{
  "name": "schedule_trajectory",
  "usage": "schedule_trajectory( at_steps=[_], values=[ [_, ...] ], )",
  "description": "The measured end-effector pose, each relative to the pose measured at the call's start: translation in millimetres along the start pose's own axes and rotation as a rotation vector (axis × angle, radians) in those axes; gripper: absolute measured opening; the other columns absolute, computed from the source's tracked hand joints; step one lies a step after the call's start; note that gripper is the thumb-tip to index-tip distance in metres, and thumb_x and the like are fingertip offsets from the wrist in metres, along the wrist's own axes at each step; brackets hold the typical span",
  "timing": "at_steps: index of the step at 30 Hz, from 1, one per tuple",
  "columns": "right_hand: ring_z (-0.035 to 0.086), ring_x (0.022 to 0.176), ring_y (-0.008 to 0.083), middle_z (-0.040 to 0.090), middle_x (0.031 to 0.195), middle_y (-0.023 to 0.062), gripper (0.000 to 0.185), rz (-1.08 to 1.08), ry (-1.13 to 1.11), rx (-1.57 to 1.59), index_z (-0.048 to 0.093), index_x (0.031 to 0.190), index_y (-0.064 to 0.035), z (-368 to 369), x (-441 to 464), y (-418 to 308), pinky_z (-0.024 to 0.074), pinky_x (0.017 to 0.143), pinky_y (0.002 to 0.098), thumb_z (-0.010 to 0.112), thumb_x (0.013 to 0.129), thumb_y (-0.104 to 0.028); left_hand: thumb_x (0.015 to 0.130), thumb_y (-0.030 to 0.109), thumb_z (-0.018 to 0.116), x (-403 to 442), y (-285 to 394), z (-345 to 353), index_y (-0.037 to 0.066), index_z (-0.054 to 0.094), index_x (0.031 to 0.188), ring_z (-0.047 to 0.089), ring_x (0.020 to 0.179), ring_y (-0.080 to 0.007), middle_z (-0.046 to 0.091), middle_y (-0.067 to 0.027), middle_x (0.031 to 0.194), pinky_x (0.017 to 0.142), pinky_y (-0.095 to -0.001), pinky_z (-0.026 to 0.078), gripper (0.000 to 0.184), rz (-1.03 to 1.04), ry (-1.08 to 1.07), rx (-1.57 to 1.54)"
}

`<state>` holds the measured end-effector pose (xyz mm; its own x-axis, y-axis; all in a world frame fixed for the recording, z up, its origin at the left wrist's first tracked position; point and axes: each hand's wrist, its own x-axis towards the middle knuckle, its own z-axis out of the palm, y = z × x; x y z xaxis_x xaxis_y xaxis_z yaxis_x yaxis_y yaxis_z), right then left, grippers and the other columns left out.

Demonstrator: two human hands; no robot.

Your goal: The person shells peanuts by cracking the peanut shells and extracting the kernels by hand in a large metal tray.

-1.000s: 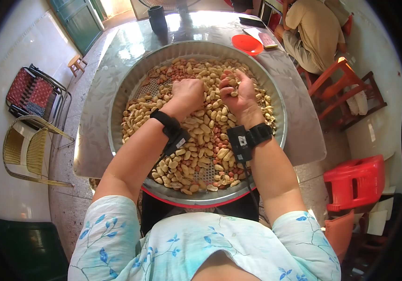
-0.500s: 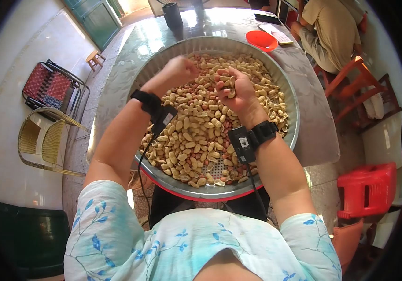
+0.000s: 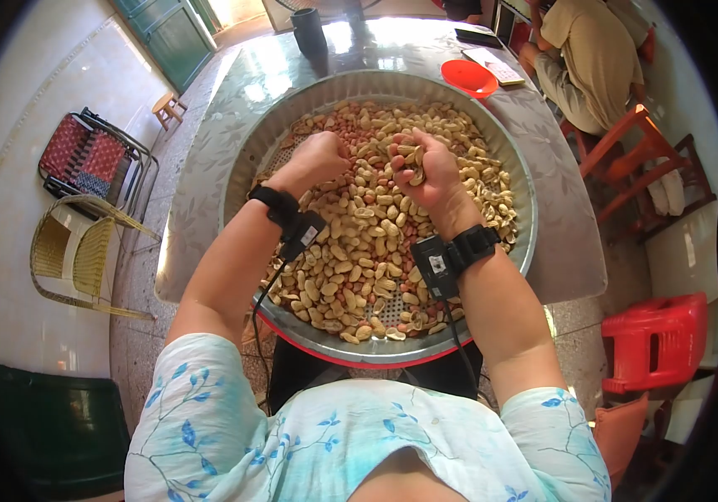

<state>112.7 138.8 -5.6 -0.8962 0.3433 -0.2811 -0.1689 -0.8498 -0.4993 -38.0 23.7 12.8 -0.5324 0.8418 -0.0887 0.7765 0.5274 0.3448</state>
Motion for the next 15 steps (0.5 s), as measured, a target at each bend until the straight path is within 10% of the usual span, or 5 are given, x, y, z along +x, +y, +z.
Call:
schedule_trajectory(
  at_steps=[9, 15],
  values=[
    [0.051, 0.059, 0.0131, 0.055, 0.080, 0.0084, 0.039, 0.083, -0.069, -0.155, 0.051, 0.092, -0.0032, 8, -2, 17, 0.0369, 0.041, 0.0172, 0.027, 0.091, -0.035, 0.074, 0.017, 0.060, -11, 26, -31, -0.003, 0.062, 0.081, 0.052, 0.062, -0.0082, 0.058, -0.0028, 0.068, 0.054, -0.0236, 0.042, 0.021, 0.378, 0.133, -0.607],
    [0.051, 0.060, 0.0140, 0.053, 0.076, 0.0078, 0.031, -0.002, -0.130, -0.011, 0.049, 0.089, -0.0040, 5, 5, 14, 0.0362, 0.040, 0.0183, 0.033, 0.090, -0.031, 0.088, 0.031, 0.044, -34, 38, 30, 0.009, 0.051, 0.098, 0.051, 0.070, -0.0108, 0.054, -0.0012, 0.079, 0.060, -0.0226, 0.040, 0.025, -0.137, 0.209, -1.545]
  ],
)
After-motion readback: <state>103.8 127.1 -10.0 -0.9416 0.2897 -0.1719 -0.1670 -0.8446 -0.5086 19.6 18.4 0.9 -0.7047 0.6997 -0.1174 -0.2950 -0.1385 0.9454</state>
